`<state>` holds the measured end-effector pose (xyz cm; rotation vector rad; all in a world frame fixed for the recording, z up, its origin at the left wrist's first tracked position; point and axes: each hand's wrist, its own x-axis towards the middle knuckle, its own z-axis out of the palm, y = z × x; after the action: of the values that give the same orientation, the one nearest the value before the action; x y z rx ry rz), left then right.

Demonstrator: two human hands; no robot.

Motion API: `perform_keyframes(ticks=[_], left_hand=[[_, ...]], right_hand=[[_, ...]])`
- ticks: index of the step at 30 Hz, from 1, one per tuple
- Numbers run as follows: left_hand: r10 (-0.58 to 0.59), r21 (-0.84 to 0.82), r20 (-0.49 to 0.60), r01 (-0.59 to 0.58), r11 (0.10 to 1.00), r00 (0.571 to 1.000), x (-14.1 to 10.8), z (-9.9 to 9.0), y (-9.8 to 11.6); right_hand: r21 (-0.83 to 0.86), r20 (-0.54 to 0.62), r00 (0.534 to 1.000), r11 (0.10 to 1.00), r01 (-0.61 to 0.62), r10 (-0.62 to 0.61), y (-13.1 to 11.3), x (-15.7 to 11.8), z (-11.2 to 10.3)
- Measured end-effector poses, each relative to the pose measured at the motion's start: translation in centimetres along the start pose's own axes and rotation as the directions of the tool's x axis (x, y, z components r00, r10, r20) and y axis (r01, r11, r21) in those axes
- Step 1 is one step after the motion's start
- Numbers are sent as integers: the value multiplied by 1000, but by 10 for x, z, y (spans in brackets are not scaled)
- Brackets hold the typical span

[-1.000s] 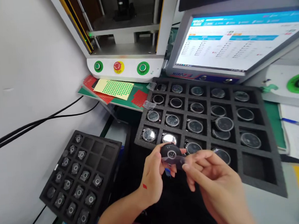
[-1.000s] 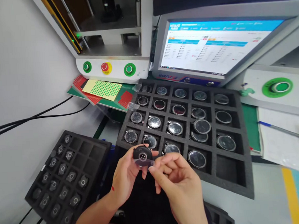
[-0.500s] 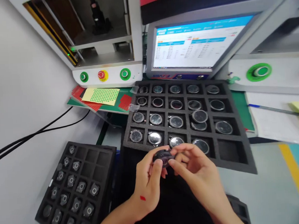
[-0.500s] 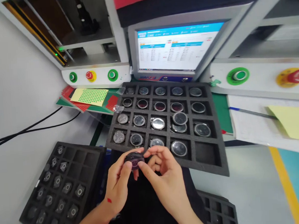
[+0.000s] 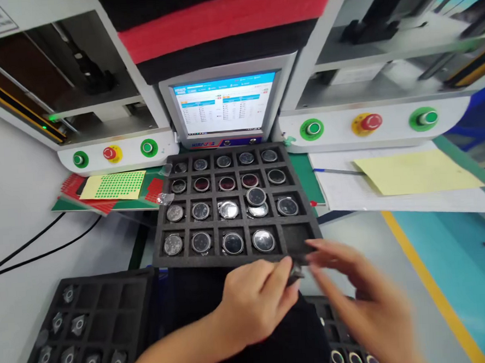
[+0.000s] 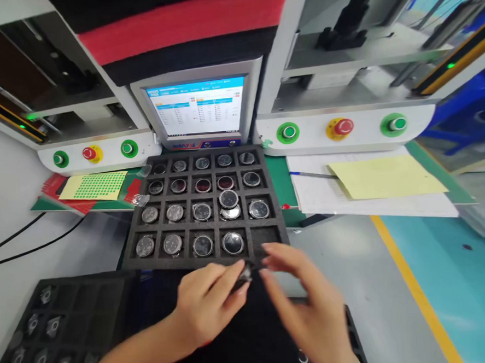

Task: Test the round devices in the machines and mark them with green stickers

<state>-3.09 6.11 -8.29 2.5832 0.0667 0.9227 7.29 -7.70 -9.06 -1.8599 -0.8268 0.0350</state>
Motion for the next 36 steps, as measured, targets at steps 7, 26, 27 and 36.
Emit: perform_keyframes(ticks=[7, 26, 27, 36], left_hand=[[317, 335, 246, -387, 859, 916, 44, 71, -6], [-396, 477, 447, 161, 864, 802, 97, 43, -49], [-398, 458, 453, 175, 871, 798, 99, 43, -52], [-498, -473, 562, 750, 462, 661, 81, -6, -49]], right_hand=[[145, -342, 829, 896, -420, 443, 48, -11, -14], [194, -183, 830, 847, -495, 527, 61, -10, 8], [208, -186, 835, 851, -482, 519, 63, -10, 8], [-139, -379, 903, 953, -269, 200, 32, -5, -1]])
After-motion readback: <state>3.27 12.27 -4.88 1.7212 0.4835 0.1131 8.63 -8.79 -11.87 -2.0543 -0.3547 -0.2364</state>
